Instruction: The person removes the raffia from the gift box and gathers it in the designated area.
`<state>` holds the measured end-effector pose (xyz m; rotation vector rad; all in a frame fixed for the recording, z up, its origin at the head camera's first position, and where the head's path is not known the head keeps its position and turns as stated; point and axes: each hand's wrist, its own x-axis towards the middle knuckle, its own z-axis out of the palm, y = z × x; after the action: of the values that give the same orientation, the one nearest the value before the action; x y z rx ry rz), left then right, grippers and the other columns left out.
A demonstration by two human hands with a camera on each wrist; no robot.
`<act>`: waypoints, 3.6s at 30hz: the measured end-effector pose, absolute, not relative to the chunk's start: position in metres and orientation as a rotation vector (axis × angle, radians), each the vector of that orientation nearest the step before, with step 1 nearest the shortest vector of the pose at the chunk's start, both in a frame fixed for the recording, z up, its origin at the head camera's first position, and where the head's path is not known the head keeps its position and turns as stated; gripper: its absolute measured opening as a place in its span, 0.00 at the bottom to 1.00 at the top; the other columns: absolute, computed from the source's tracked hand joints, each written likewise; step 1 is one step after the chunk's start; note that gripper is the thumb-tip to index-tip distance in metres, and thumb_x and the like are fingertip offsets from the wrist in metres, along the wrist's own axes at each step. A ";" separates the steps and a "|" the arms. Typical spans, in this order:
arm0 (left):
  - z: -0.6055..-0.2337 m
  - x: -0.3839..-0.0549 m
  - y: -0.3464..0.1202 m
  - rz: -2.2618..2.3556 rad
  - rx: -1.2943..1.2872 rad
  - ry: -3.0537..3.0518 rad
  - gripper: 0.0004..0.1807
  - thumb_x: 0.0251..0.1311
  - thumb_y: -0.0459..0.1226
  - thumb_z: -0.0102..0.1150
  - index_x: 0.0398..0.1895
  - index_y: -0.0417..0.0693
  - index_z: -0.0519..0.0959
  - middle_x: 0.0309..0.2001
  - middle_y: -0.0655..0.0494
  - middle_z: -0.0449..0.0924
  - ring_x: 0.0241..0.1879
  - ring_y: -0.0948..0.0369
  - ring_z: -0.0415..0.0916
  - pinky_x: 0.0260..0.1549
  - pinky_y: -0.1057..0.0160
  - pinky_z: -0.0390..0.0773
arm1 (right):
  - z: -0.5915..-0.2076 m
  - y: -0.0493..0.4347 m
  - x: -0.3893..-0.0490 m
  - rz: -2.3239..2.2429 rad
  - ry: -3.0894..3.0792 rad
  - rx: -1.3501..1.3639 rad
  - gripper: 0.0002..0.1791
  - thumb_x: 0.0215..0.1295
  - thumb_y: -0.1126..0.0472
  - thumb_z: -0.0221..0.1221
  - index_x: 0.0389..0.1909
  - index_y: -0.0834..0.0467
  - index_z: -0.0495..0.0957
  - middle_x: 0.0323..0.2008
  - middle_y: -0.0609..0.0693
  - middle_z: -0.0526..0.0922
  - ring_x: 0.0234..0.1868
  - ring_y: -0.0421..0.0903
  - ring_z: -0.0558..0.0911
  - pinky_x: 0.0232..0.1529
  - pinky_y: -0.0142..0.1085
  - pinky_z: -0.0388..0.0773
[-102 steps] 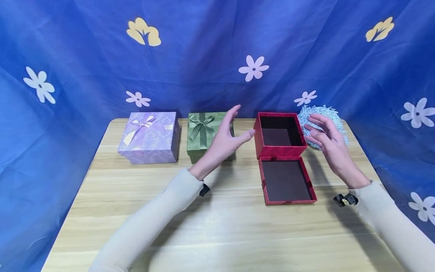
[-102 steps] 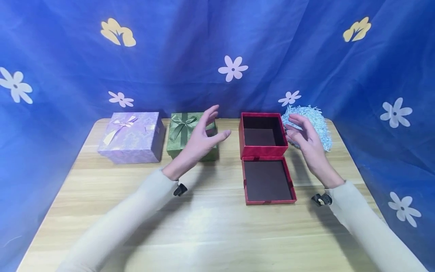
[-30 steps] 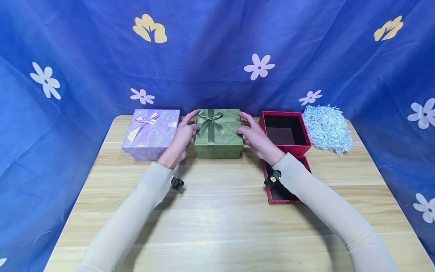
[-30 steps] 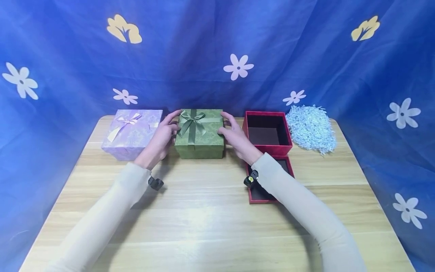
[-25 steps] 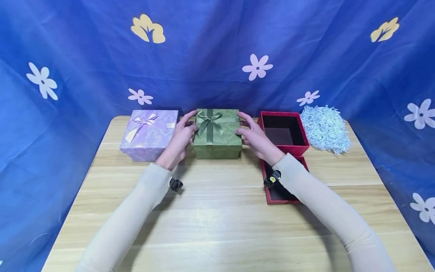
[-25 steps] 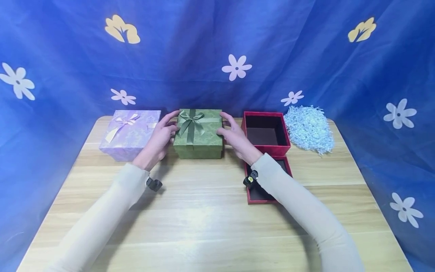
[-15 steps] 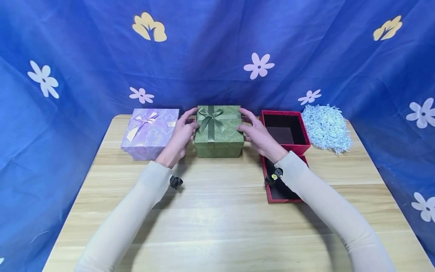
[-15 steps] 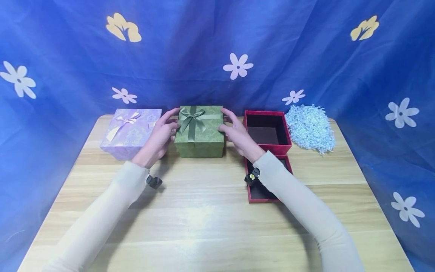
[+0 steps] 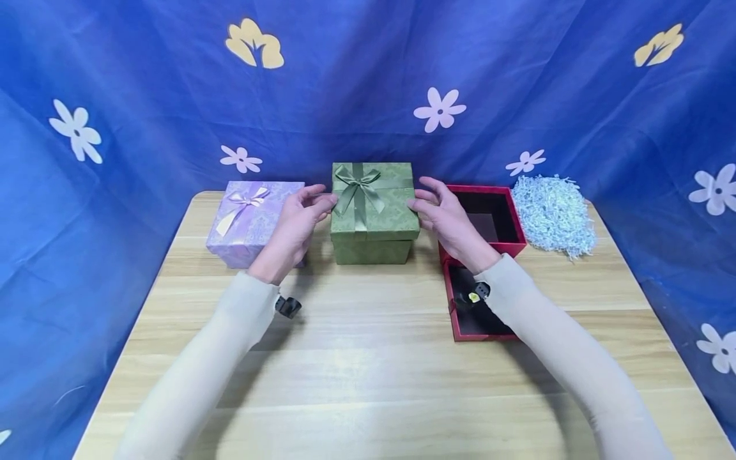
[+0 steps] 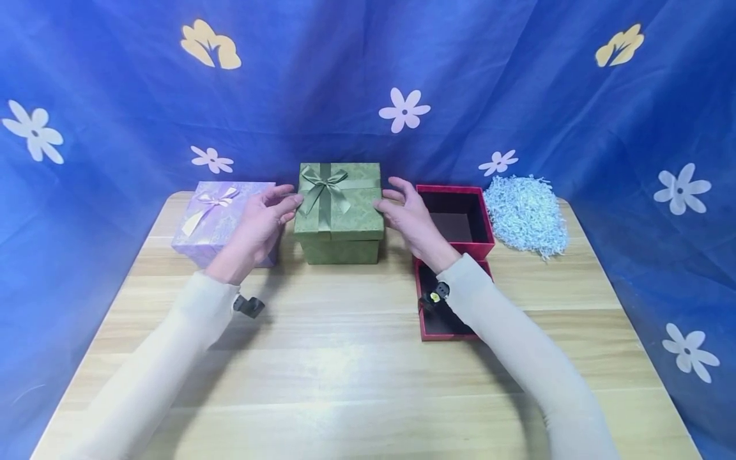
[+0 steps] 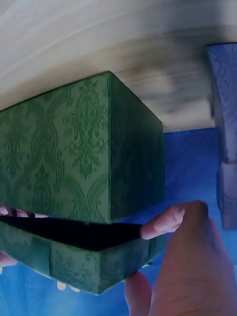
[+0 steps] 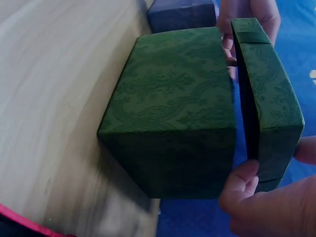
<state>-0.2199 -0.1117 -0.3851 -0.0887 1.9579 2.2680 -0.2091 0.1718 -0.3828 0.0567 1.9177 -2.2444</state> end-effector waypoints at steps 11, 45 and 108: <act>-0.371 -0.194 -0.130 2.116 -0.051 1.976 0.15 0.73 0.35 0.72 0.56 0.33 0.86 0.44 0.57 0.89 0.29 0.68 0.69 0.30 0.72 0.70 | -0.381 0.184 -0.189 -2.295 1.838 0.093 0.14 0.77 0.71 0.63 0.59 0.72 0.82 0.54 0.56 0.87 0.51 0.42 0.86 0.65 0.38 0.79; -0.357 -0.118 -0.154 2.145 0.074 1.562 0.06 0.84 0.37 0.57 0.50 0.46 0.83 0.40 0.41 0.91 0.43 0.45 0.92 0.44 0.51 0.90 | -0.367 0.206 -0.097 -2.136 1.809 -0.025 0.34 0.80 0.70 0.61 0.83 0.63 0.64 0.50 0.56 0.91 0.49 0.49 0.92 0.45 0.31 0.87; -0.447 -0.085 -0.142 1.824 0.056 2.068 0.45 0.65 0.24 0.69 0.85 0.43 0.63 0.76 0.31 0.68 0.49 0.53 0.83 0.43 0.64 0.85 | -0.429 0.169 -0.077 -1.801 2.238 -0.022 0.39 0.71 0.64 0.67 0.81 0.58 0.66 0.81 0.61 0.64 0.79 0.64 0.66 0.73 0.58 0.70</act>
<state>-0.0855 -0.1419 -0.4473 0.0561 2.0685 1.8241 -0.0775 0.1694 -0.4289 -0.0224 2.2379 -1.8007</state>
